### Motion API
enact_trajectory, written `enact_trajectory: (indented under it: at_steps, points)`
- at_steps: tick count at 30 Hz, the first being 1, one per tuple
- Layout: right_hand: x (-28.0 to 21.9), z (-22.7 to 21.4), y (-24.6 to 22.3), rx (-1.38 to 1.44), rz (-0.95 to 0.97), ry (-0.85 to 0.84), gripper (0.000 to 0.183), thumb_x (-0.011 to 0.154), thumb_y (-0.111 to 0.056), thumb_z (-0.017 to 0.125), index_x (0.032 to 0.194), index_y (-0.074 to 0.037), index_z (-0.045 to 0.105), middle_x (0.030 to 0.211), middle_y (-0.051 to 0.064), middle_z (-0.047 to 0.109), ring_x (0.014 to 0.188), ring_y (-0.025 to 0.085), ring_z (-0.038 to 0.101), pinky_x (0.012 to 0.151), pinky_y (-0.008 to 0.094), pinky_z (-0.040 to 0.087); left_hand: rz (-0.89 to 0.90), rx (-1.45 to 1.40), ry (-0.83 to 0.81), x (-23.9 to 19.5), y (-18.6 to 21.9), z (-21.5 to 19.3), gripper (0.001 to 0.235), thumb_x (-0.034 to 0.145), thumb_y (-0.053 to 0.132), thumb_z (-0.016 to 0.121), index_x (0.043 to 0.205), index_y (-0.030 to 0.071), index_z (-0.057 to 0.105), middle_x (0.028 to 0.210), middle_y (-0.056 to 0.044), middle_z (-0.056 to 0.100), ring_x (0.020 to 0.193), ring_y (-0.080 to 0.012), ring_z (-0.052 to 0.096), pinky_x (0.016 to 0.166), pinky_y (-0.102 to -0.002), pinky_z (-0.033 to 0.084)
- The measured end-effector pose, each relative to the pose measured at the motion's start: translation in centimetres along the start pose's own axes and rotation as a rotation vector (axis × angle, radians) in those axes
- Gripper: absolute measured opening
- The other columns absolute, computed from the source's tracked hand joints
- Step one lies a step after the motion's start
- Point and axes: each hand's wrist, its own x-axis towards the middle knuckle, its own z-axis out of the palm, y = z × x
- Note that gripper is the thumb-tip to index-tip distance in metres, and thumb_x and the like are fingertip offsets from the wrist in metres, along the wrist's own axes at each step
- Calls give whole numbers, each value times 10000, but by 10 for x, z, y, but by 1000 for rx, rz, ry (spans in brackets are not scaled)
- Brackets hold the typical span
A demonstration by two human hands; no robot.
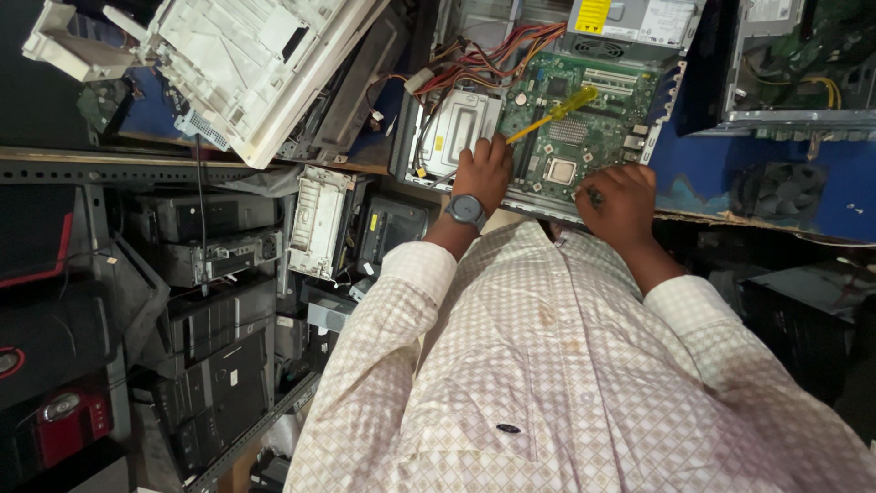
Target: The person uses a yellow screwdriver to remove screws from a computer case, then removes a fan and places it on the table. The person continues to remove additional screws from the motherboard area.
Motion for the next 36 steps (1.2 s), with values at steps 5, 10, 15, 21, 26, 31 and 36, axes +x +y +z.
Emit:
enact_trajectory:
  at_steps: [5,10,15,21,26,31,36]
  points:
    - [0,-1,0,15,-5,4,86,888,-164,773,863,-155,691,936,0,695,984,244,629,980,426,400,-6,1,-15,0,0,0,350,906,216,581,1212,87,692,1265,-61,595,1050,-242,542,746,-377,457]
    - [1,-1,0,13,-9,4,81,881,-169,768,868,-148,691,943,12,695,990,258,635,976,437,402,-10,-17,-8,0,0,2,324,920,220,580,1197,94,692,1295,-62,587,1057,-245,543,763,-387,462]
    - [2,-2,-2,6,18,-5,95,874,-181,780,910,-149,698,977,25,695,1015,272,641,973,441,408,-13,-45,-30,-1,1,5,314,926,217,580,1195,106,696,1320,-75,578,1055,-253,549,762,-399,470]
    - [5,-7,-10,-78,-4,-29,441,842,-256,788,1245,-114,683,1199,111,656,1146,315,614,975,460,387,-24,-86,-27,-2,-1,8,304,894,204,584,1162,120,700,1341,-89,570,1029,-260,559,770,-425,489]
    - [5,-7,-11,-33,22,-30,353,879,-254,767,1194,-116,690,1192,84,669,1158,291,625,1005,459,389,-37,-205,-63,-3,-5,8,256,897,188,588,1120,132,699,1330,-74,561,1057,-265,570,805,-442,499]
    - [5,-5,-10,-67,48,-62,271,865,-257,744,1095,-121,704,1134,58,691,1104,286,629,1000,467,394,3,-175,-49,-1,-7,7,278,899,187,587,1145,115,694,1334,-100,560,1051,-277,568,787,-436,499]
    - [2,0,-4,-102,77,-107,177,870,-272,715,975,-129,709,1053,55,700,1030,291,633,966,464,410,9,-208,-125,-3,-6,15,308,919,186,579,1200,116,684,1336,-86,560,1066,-278,570,803,-448,508]
